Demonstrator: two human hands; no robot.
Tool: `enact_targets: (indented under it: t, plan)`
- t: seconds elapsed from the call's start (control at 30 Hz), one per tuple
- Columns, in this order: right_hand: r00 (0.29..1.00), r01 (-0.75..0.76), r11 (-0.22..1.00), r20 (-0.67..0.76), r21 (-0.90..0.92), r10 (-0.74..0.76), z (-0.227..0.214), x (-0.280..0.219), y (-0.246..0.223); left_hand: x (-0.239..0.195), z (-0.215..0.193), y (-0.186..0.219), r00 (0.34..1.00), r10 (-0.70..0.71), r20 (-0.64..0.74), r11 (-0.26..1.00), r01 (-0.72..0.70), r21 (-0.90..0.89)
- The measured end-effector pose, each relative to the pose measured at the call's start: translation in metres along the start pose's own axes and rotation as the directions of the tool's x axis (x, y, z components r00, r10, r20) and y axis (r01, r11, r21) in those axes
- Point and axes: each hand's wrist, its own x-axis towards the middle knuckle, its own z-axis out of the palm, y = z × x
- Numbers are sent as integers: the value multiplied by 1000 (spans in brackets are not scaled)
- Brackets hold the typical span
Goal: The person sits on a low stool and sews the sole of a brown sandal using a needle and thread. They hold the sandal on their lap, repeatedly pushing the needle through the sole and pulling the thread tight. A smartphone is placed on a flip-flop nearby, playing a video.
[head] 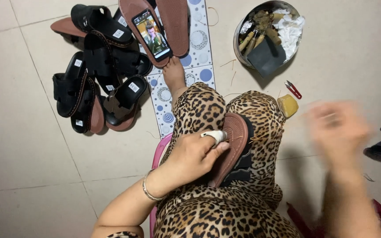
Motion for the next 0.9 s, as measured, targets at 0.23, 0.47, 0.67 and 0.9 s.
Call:
enact_targets:
  t: [0.23,0.47,0.67,0.9]
  plan:
    - [794,263,965,-566,-11,-223,-47,11,121,19,-22,-6,812,113,572,850,219,-479]
    - [768,621,782,163,46,-619,25,-75,-81,103,15,8,858,474,-198,865,-411,290]
    - [701,636,600,-37,484,-713,11,-67,-105,161,-21,-16,984,-169,-52,345,10,-939]
    - [757,488,299,-227,820,-613,47,-18,-96,137,-34,-109,856,-515,-42,123,25,-992]
